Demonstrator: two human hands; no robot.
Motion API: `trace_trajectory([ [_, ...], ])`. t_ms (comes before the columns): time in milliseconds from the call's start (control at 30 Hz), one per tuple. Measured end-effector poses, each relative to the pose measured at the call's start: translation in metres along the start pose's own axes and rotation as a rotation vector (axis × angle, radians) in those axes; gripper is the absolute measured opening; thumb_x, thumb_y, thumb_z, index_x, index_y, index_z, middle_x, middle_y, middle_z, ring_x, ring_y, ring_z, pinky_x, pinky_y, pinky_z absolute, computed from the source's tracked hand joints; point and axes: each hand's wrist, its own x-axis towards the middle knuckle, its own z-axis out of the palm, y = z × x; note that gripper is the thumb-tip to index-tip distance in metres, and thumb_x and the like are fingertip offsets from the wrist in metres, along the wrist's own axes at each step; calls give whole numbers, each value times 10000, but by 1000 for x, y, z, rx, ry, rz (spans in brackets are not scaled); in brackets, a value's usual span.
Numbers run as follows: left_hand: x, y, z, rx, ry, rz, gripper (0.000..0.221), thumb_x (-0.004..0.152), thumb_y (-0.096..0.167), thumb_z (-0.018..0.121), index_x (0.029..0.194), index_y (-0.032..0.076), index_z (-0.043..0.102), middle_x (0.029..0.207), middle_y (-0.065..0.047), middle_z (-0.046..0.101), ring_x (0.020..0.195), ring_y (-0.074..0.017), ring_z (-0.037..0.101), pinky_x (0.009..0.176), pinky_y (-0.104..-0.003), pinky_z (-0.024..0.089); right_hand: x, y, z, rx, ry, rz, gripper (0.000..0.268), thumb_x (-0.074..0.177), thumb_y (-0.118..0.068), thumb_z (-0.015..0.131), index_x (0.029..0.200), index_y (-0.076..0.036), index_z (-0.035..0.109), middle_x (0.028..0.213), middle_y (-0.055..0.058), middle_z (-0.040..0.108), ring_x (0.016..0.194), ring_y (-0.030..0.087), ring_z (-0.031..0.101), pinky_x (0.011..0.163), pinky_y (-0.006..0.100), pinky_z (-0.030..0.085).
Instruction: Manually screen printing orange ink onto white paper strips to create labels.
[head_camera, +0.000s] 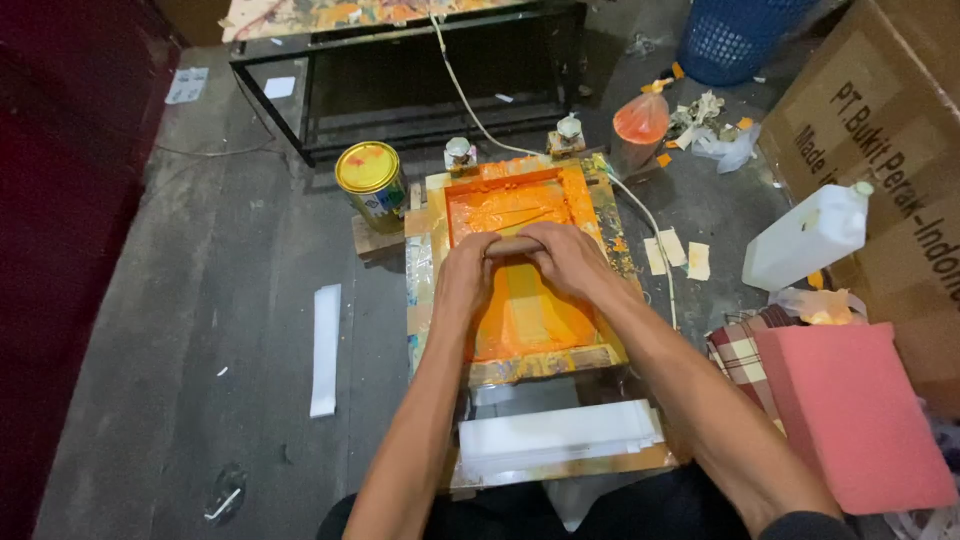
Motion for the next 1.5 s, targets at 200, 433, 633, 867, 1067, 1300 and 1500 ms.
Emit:
trace_trajectory([
  [200, 3, -19, 12, 20, -2, 4, 376, 909, -8, 621, 1249, 147, 669, 1162, -161, 706, 1146, -402, 659, 971, -545, 544, -1, 5, 7, 0, -6, 7, 326, 916, -17, 617, 1185, -172, 716, 1110, 94, 735, 1074, 356, 695, 856, 475, 570],
  [433, -44, -11, 18, 27, -56, -3, 366, 900, -13, 620, 1219, 153, 684, 1097, -127, 704, 1096, -385, 678, 920, -535, 557, -50, -12, 10, 27, -24, -48, 284, 891, 43, 613, 1094, -123, 721, 989, 114, 745, 980, 375, 720, 772, 476, 576],
  [633, -89, -4, 23, 41, -116, 3, 309, 916, 65, 642, 1181, 212, 704, 1072, -102, 704, 1111, -373, 669, 921, -537, 560, -104, -35, 6, 85, -33, -68, 217, 880, 59, 600, 979, -100, 709, 862, 122, 728, 867, 390, 718, 707, 462, 549],
  [867, -113, 20, 16, 79, -259, -79, 324, 916, 58, 624, 1205, 176, 711, 1079, -138, 725, 1124, -398, 678, 942, -540, 555, -130, -52, -5, 57, -227, 80, 246, 918, -8, 627, 1092, -134, 746, 1010, 75, 797, 1041, 345, 722, 888, 468, 551],
  [1067, -104, 28, 5, 89, -323, -101, 281, 923, 65, 611, 1174, 131, 722, 1074, -197, 738, 1124, -447, 672, 951, -560, 546, -113, -44, -9, 26, -330, 114, 225, 927, -111, 649, 1118, -168, 752, 1039, 88, 793, 1103, 381, 692, 968, 500, 531],
  [1300, -83, 42, -16, 58, -285, -110, 306, 925, 44, 609, 1180, 165, 726, 1097, -154, 743, 1132, -409, 681, 966, -524, 553, -96, -60, -33, 48, -290, 116, 170, 961, -110, 618, 1055, -167, 748, 923, 61, 795, 1013, 361, 731, 929, 450, 548],
  [1500, -12, 20, -15, -21, -65, -3, 337, 932, 15, 603, 1246, 99, 693, 1169, -232, 702, 1191, -451, 630, 1005, -571, 509, -21, -23, -17, -14, -36, 41, 245, 936, -51, 566, 1107, -122, 727, 1014, 110, 769, 1046, 400, 696, 882, 522, 564],
])
